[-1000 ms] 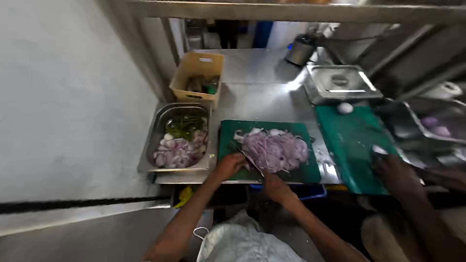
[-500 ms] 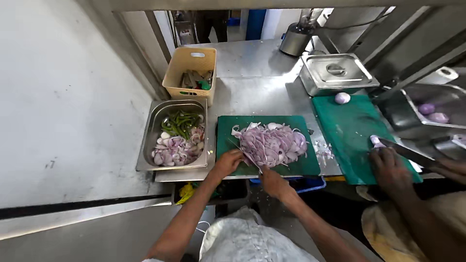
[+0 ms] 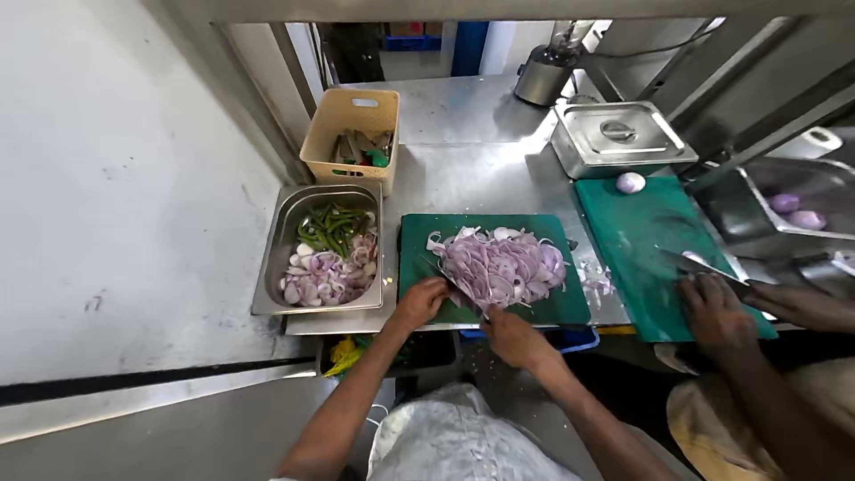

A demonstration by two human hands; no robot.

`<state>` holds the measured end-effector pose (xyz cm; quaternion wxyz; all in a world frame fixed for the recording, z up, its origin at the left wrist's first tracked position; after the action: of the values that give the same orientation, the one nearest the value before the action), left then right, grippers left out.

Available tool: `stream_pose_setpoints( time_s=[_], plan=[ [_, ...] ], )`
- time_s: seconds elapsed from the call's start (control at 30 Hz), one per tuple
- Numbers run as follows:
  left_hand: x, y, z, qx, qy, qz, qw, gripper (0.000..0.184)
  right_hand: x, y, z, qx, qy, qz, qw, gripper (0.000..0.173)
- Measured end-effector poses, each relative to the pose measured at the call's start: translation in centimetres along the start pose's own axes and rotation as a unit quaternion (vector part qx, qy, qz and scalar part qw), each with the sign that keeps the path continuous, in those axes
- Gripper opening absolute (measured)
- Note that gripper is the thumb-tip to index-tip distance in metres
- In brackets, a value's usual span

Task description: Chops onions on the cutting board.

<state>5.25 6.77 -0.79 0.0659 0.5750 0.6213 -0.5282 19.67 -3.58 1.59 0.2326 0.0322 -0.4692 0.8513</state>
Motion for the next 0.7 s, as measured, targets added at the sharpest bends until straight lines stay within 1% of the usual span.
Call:
stream_pose_setpoints(
  time_s=[0.03,0.07,0.1,0.2,0.23,0.3,0.33,0.43,0.5,0.53,0.57,0.6,0.63,0.67,0.7],
  plan=[
    [0.0,0.1,0.4,-0.001,0.001,0.002,1.000,0.011,-0.2,1.6,-0.7,0.000,0.000,-0.018,1.000,0.043],
    [0.1,0.2,0.3,-0.003,0.001,0.003,1.000,0.011,-0.4,2.1,-1.3,-0.007,0.000,-0.024,1.000,0.044],
    [0.2,0.2,-0.1,-0.004,-0.001,0.002,1.000,0.011,-0.3,1.5,-1.5,-0.008,-0.002,-0.014,1.000,0.043],
    [0.1,0.0,0.0,0.010,-0.021,-0.003,1.000,0.012,0.4,-1.1,0.3,0.005,-0.009,-0.003,1.000,0.040],
    [0.1,0.0,0.0,0.006,-0.022,-0.006,1.000,0.012,0.4,-0.9,0.3,0.009,-0.008,-0.008,1.000,0.041],
    [0.2,0.2,0.6,0.000,-0.019,-0.009,1.000,0.011,0.0,2.1,-0.6,0.011,0.000,-0.039,0.999,0.044],
    [0.3,0.3,0.6,-0.001,-0.016,-0.012,1.000,0.012,-0.3,3.0,-1.3,0.003,0.003,-0.055,0.998,0.043],
    [-0.3,0.2,0.6,-0.008,-0.011,-0.030,0.999,0.012,-0.6,3.1,-1.9,0.014,-0.006,-0.052,0.999,0.043],
    [-2.0,-0.5,-0.2,-0.045,0.030,-0.059,0.997,0.016,-0.9,1.0,-1.7,-0.012,-0.010,-0.034,0.999,0.041],
    [-3.3,-0.4,-0.9,-0.043,0.052,-0.078,0.995,0.023,-1.1,-0.2,-1.5,-0.034,-0.009,-0.019,0.999,0.040],
    [-4.7,0.2,-1.5,-0.018,0.070,-0.094,0.993,0.029,-1.1,-1.2,-1.1,-0.054,-0.010,0.004,0.998,0.040],
    [-5.8,1.1,-2.1,0.017,0.089,-0.104,0.990,0.029,-1.0,-2.2,-0.7,-0.073,-0.012,0.027,0.997,0.040],
    [-6.6,2.0,-2.9,0.053,0.107,-0.104,0.987,0.024,-0.8,-3.1,-0.3,-0.090,-0.015,0.044,0.995,0.040],
    [-7.1,2.7,-3.7,0.077,0.124,-0.103,0.984,0.019,-0.8,-4.0,0.1,-0.105,-0.016,0.055,0.993,0.038],
    [-7.2,3.1,-4.6,0.084,0.138,-0.102,0.982,0.013,-1.0,-5.0,0.5,-0.121,-0.017,0.062,0.991,0.036]
  ],
)
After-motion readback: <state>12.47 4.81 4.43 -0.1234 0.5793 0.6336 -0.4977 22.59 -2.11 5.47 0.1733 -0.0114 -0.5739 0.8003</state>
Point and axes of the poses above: each hand's wrist, its own z-axis away from the middle knuckle, its own y-axis out of the palm, x = y × z, the point moved 9 cm from there along -z, towards the middle knuckle, and after that the axes turned 10 degrees about -x, right-handed, at the moved point
